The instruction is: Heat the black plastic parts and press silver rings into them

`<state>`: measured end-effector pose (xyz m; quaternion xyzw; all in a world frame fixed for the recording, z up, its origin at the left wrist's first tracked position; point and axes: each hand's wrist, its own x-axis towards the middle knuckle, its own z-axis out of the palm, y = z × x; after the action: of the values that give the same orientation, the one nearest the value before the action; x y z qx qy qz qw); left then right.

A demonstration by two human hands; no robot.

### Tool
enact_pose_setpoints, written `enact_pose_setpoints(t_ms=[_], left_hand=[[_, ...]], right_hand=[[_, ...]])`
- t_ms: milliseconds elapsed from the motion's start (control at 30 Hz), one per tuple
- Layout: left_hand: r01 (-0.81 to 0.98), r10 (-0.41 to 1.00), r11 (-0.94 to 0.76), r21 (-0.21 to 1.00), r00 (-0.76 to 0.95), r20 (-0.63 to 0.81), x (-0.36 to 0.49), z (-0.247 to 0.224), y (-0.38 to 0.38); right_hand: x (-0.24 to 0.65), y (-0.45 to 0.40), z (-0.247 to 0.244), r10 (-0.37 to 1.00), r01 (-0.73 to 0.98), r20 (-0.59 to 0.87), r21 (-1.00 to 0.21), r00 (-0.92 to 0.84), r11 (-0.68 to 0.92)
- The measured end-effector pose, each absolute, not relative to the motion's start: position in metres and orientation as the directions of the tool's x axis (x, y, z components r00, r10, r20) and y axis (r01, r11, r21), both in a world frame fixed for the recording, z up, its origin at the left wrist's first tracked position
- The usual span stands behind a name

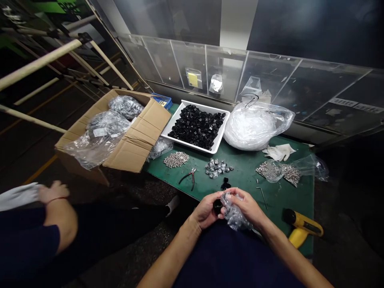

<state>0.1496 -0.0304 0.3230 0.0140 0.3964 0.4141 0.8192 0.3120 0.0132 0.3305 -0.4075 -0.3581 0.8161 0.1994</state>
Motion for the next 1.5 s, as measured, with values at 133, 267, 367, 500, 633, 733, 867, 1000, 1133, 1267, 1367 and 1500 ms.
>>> enact_pose_setpoints(t_ms=[133, 267, 367, 500, 633, 733, 867, 1000, 1133, 1267, 1367, 1500], left_hand=[[-0.682, 0.729, 0.597, 0.422, 0.243, -0.64, 0.148, 0.324, -0.027], [-0.671, 0.71, 0.61, 0.421, 0.227, -0.667, 0.148, 0.326, -0.024], [-0.663, 0.697, 0.628, 0.407, 0.249, -0.672, 0.15, 0.327, -0.023], [-0.654, 0.712, 0.624, 0.427, 0.252, -0.656, 0.148, 0.322, -0.02], [-0.662, 0.686, 0.644, 0.383, 0.279, -0.672, 0.14, 0.314, -0.016], [-0.691, 0.652, 0.651, 0.315, 0.295, -0.699, 0.133, 0.306, -0.014], [-0.71, 0.622, 0.656, 0.256, 0.316, -0.716, 0.13, 0.292, -0.012], [-0.763, 0.588, 0.63, 0.145, 0.347, -0.73, 0.132, 0.283, -0.009], [-0.789, 0.573, 0.602, 0.123, 0.32, -0.754, 0.133, 0.281, -0.009], [-0.787, 0.538, 0.609, 0.102, 0.316, -0.781, 0.135, 0.281, -0.009], [-0.79, 0.534, 0.602, 0.117, 0.29, -0.795, 0.138, 0.283, -0.007], [-0.768, 0.575, 0.616, 0.177, 0.285, -0.767, 0.14, 0.284, -0.006]], right_hand=[[0.314, 0.017, 0.33, 0.656, -0.075, -0.525, -0.748, -0.543, -0.66], [0.315, 0.018, 0.329, 0.663, -0.051, -0.534, -0.758, -0.525, -0.651], [0.314, 0.016, 0.325, 0.673, 0.007, -0.541, -0.782, -0.504, -0.623], [0.315, 0.015, 0.322, 0.759, 0.122, -0.477, -0.871, -0.442, -0.476], [0.315, 0.015, 0.33, 0.894, 0.289, -0.284, -0.939, -0.347, -0.186], [0.31, 0.011, 0.337, 0.941, 0.429, -0.091, -0.901, -0.325, 0.061], [0.298, 0.008, 0.337, 0.887, 0.54, 0.089, -0.764, -0.453, 0.352], [0.287, 0.008, 0.334, 0.79, 0.538, 0.176, -0.645, -0.587, 0.543], [0.281, 0.007, 0.334, 0.744, 0.517, 0.211, -0.6, -0.634, 0.611], [0.282, 0.007, 0.333, 0.743, 0.494, 0.22, -0.624, -0.632, 0.606], [0.286, 0.008, 0.333, 0.758, 0.463, 0.216, -0.679, -0.615, 0.57], [0.292, 0.005, 0.336, 0.795, 0.401, 0.196, -0.779, -0.574, 0.482]])
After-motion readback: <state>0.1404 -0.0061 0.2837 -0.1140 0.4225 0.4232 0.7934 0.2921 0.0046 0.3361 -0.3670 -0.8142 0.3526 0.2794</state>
